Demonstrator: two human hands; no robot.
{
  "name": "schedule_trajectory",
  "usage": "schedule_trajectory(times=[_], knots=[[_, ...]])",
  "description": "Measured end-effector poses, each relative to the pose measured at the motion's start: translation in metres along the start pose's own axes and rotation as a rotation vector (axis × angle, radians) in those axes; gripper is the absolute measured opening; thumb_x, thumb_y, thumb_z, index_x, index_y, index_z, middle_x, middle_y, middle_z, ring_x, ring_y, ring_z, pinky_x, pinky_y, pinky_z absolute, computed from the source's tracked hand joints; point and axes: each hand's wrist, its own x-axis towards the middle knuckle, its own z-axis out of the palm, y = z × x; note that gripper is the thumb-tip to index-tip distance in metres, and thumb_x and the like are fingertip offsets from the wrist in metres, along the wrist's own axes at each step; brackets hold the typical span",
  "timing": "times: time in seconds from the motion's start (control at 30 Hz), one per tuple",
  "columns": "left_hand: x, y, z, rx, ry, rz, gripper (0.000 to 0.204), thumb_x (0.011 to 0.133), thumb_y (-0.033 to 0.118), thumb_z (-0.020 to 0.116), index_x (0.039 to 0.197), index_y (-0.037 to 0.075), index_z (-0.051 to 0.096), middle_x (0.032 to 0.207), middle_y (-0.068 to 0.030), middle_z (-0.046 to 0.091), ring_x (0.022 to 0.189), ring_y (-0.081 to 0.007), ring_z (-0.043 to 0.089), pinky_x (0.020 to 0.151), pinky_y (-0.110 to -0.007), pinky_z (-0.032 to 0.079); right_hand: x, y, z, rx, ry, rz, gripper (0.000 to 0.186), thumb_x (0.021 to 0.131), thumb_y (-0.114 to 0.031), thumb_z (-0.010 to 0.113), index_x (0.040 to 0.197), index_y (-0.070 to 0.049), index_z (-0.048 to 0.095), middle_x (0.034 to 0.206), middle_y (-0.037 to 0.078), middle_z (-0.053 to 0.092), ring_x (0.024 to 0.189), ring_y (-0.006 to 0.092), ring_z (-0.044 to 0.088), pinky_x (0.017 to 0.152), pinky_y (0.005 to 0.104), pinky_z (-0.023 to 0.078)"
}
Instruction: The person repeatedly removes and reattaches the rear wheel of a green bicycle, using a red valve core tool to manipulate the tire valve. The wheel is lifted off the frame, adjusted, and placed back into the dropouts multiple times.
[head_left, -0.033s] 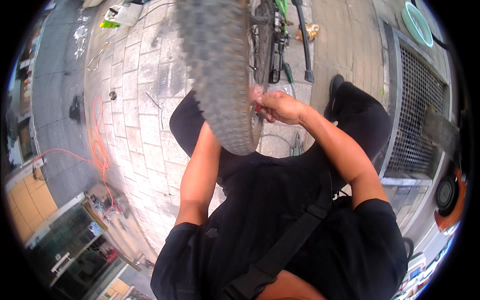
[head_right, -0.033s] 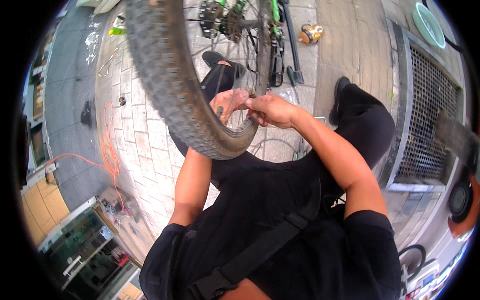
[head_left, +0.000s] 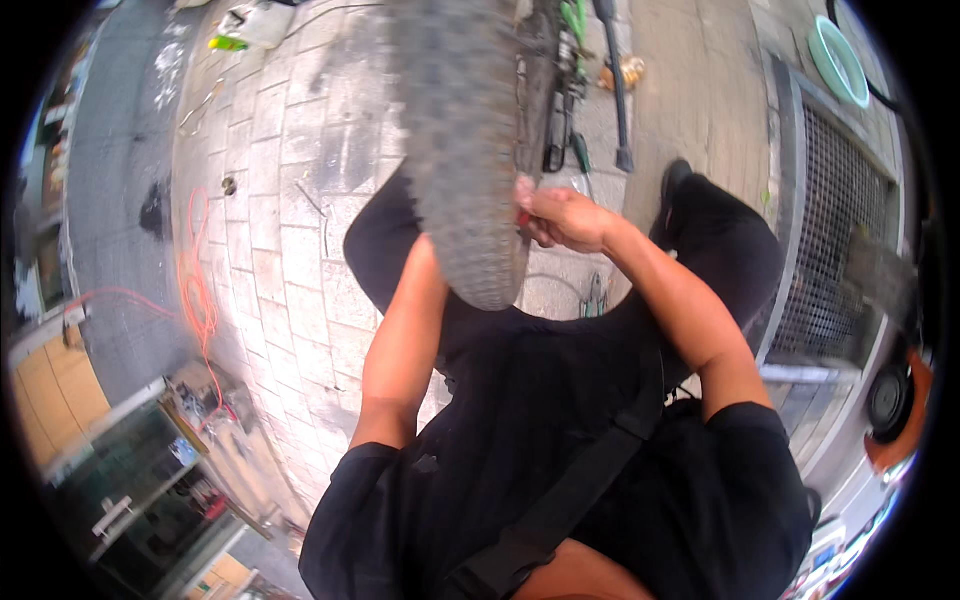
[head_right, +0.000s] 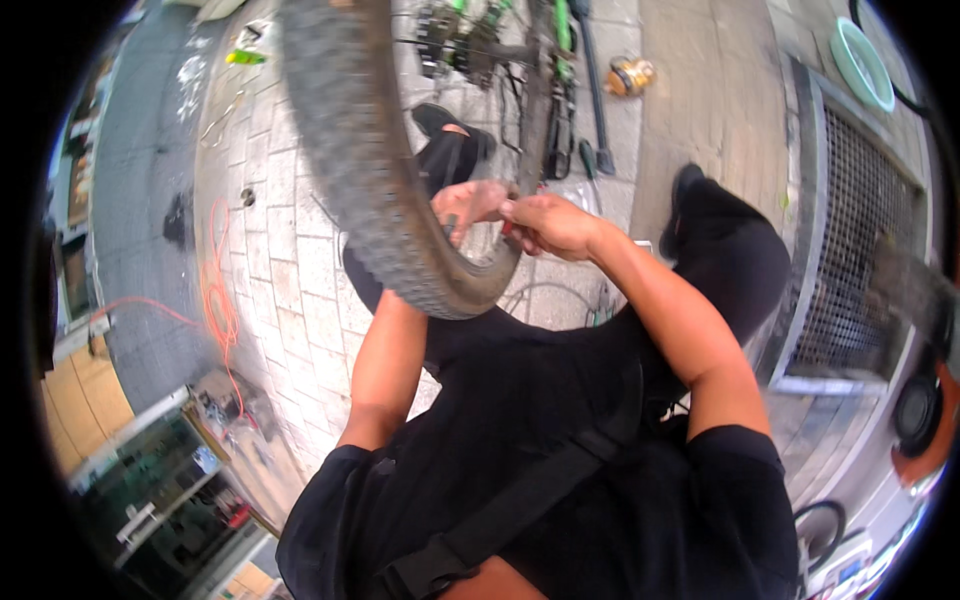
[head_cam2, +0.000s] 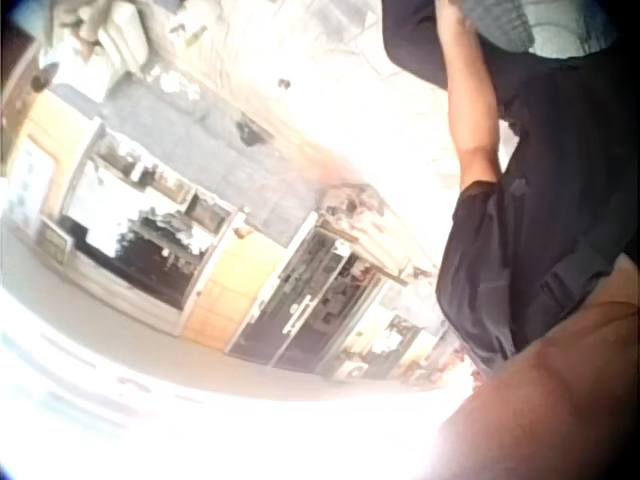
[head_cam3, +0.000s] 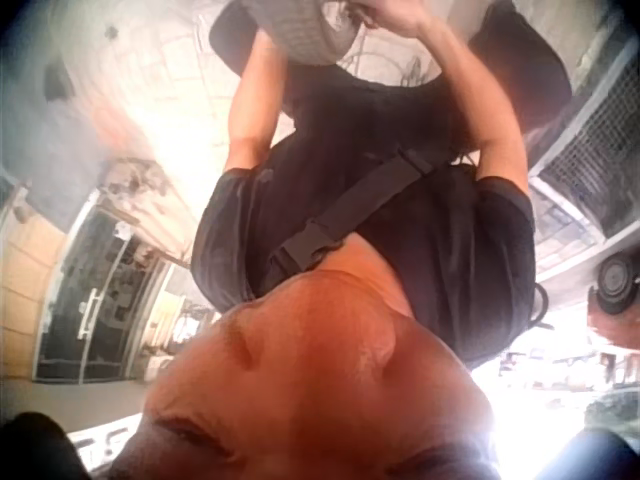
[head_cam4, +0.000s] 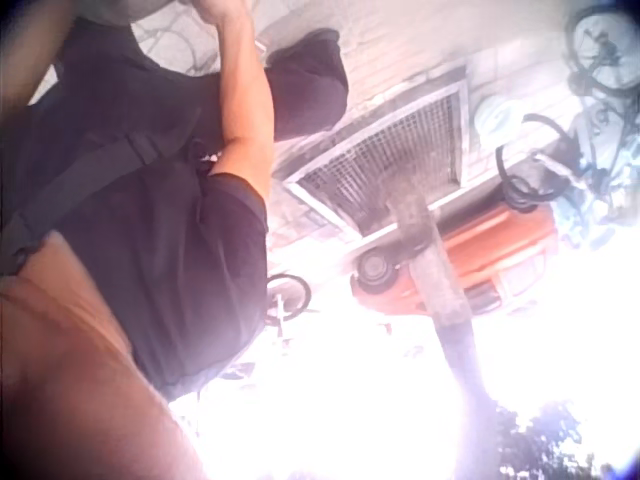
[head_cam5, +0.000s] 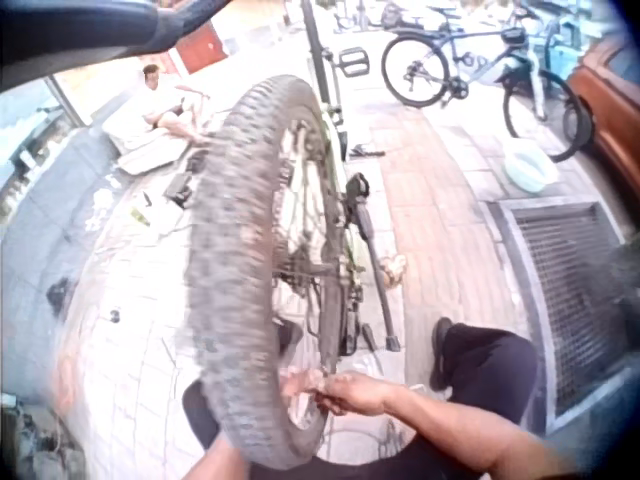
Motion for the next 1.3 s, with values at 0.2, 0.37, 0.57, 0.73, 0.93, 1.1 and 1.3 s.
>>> schedule_trajectory(times=[0.2,0.37,0.57,0.73,0.93,1.1,1.3], knots=[[-0.003,-0.017,0.054,0.071,-0.060,0.035,0.039,0.098,0.038,0.069,0.086,0.001,0.076,0.079,-0.0066,0.072,0.075,-0.0174,0.064,0.073,-0.038,0.053,-0.033,-0.023,0.037,-0.819,0.114,-0.109,0.047,0.110,-0.045,0.052,0.103,-0.002,0.069,0.075,0.003,0.061,0.062,0.0119,0.054,0.056,0.0313,0.043],[0.000,-0.012,0.009,-0.012,0.074,0.003,0.052,0.091,0.050,0.074,0.079,0.000,0.077,0.075,-0.0073,0.072,0.070,-0.0191,0.066,0.066,-0.039,0.053,-0.011,-0.010,0.043,-0.797,0.284,-0.110,0.045,0.109,-0.044,0.053,0.103,-0.002,0.069,0.076,0.003,0.062,0.063,0.0122,0.055,0.056,0.0315,0.043],[-0.008,0.000,0.012,0.044,0.143,0.049,0.051,0.089,0.048,0.071,0.082,-0.002,0.077,0.078,-0.0117,0.074,0.073,-0.0236,0.070,0.068,-0.041,0.054,0.003,0.008,0.035,-0.852,0.216,-0.048,0.043,0.109,-0.043,0.054,0.104,-0.003,0.070,0.077,0.003,0.062,0.064,0.0127,0.056,0.057,0.0317,0.044],[0.004,0.006,0.018,0.250,0.159,0.032,0.053,0.089,0.050,0.069,0.089,-0.002,0.079,0.086,-0.0166,0.076,0.078,-0.0280,0.072,0.074,-0.044,0.056,0.004,0.011,0.025,-0.880,0.242,0.009,0.041,0.108,-0.042,0.055,0.105,-0.003,0.070,0.078,0.003,0.063,0.064,0.0130,0.057,0.057,0.0318,0.044],[0.023,0.002,0.026,0.213,0.125,0.058,0.054,0.087,0.049,0.072,0.101,-0.003,0.078,0.099,-0.0153,0.076,0.090,-0.0282,0.071,0.078,-0.047,0.055,0.017,0.023,0.043,-0.986,0.246,0.082,0.039,0.107,-0.041,0.056,0.106,-0.004,0.070,0.080,0.003,0.064,0.065,0.0134,0.058,0.057,0.0320,0.045],[-0.007,0.006,0.008,0.099,0.174,0.082,0.053,0.088,0.049,0.072,0.100,-0.003,0.078,0.098,-0.0161,0.076,0.089,-0.0282,0.071,0.076,-0.046,0.055,0.030,0.025,0.050,-1.026,0.218,0.127,0.037,0.107,-0.040,0.057,0.106,-0.005,0.070,0.081,0.003,0.064,0.066,0.0138,0.059,0.057,0.0322,0.046],[-0.017,0.006,0.006,0.048,0.177,0.087,0.053,0.088,0.049,0.071,0.099,-0.002,0.078,0.097,-0.0171,0.076,0.087,-0.0281,0.071,0.075,-0.046,0.056,0.032,0.022,0.046,-1.029,0.227,0.147,0.036,0.106,-0.039,0.058,0.107,-0.005,0.070,0.082,0.002,0.065,0.067,0.0142,0.060,0.058,0.0324,0.047]])
